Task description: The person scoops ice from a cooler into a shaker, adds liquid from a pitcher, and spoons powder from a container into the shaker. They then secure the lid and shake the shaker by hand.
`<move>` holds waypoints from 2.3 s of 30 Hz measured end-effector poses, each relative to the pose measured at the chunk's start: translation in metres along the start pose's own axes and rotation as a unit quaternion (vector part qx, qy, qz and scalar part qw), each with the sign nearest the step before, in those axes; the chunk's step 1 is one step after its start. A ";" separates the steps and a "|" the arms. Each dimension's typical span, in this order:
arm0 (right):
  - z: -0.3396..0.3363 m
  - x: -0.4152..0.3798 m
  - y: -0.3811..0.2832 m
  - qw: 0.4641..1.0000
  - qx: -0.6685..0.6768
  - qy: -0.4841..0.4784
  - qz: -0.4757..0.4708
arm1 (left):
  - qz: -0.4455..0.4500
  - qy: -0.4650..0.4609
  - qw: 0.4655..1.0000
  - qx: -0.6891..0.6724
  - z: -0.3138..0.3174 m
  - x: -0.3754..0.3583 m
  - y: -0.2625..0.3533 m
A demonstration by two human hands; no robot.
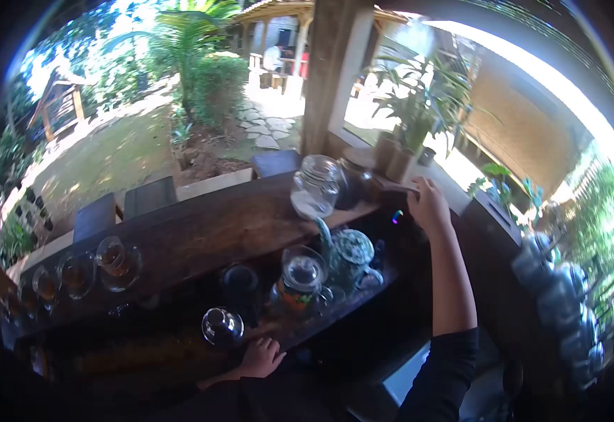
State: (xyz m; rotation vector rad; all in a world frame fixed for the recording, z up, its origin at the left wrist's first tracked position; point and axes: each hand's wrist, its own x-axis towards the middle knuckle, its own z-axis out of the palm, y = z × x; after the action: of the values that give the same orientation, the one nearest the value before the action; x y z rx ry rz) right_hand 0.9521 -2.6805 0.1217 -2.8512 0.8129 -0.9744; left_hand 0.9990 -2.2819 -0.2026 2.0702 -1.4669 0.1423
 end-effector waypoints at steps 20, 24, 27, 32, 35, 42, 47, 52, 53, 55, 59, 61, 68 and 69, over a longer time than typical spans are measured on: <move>0.113 0.162 0.080 0.966 -0.043 -0.051 0.251 | 0.068 0.020 0.989 0.129 0.005 0.004 -0.003; 0.105 0.159 0.077 0.983 0.031 0.084 0.159 | 0.037 0.024 0.992 0.117 0.000 0.005 0.003; 0.086 0.155 0.051 0.977 0.015 0.204 0.061 | 0.009 0.026 0.993 0.115 0.001 0.002 0.007; 0.023 0.130 -0.039 0.928 0.047 0.347 -0.130 | 0.019 0.056 0.994 0.090 0.001 -0.003 0.011; -0.024 0.093 -0.110 0.869 0.114 0.402 -0.265 | 0.017 0.052 0.995 0.086 -0.002 -0.005 0.016; -0.108 -0.054 -0.249 0.813 0.164 0.407 -0.382 | -0.040 0.078 0.995 -0.054 -0.007 -0.029 0.019; -0.127 -0.169 -0.271 0.770 0.232 0.112 -0.584 | -0.228 0.120 0.898 -0.356 -0.024 -0.135 0.046; -0.117 -0.225 -0.267 0.698 0.243 0.064 -0.670 | -0.416 0.168 0.769 -0.456 -0.099 -0.272 0.086; -0.118 -0.227 -0.272 0.698 0.225 0.037 -0.679 | -0.487 0.193 0.726 -0.446 -0.113 -0.293 0.090; -0.118 -0.228 -0.285 0.690 0.210 0.006 -0.693 | -0.501 0.250 0.715 -0.420 -0.138 -0.328 0.090; -0.113 -0.217 -0.341 0.714 0.266 -0.005 -0.648 | -0.492 0.367 0.695 -0.374 -0.165 -0.359 0.061; -0.100 -0.220 -0.374 0.780 0.323 -0.062 -0.533 | -0.496 0.376 0.686 -0.377 -0.181 -0.354 0.044; 0.016 -0.203 -0.525 0.830 0.402 -0.169 -0.348 | -0.399 0.325 0.749 -0.417 -0.274 -0.382 -0.047; 0.045 -0.205 -0.545 0.846 0.401 -0.203 -0.288 | -0.388 0.346 0.764 -0.383 -0.292 -0.394 -0.060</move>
State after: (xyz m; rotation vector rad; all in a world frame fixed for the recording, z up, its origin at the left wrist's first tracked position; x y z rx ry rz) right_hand 1.0964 -2.1175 0.0684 -2.3631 -0.4440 -0.4848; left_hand 0.9709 -1.7912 -0.1487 1.4860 -0.0822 -0.0348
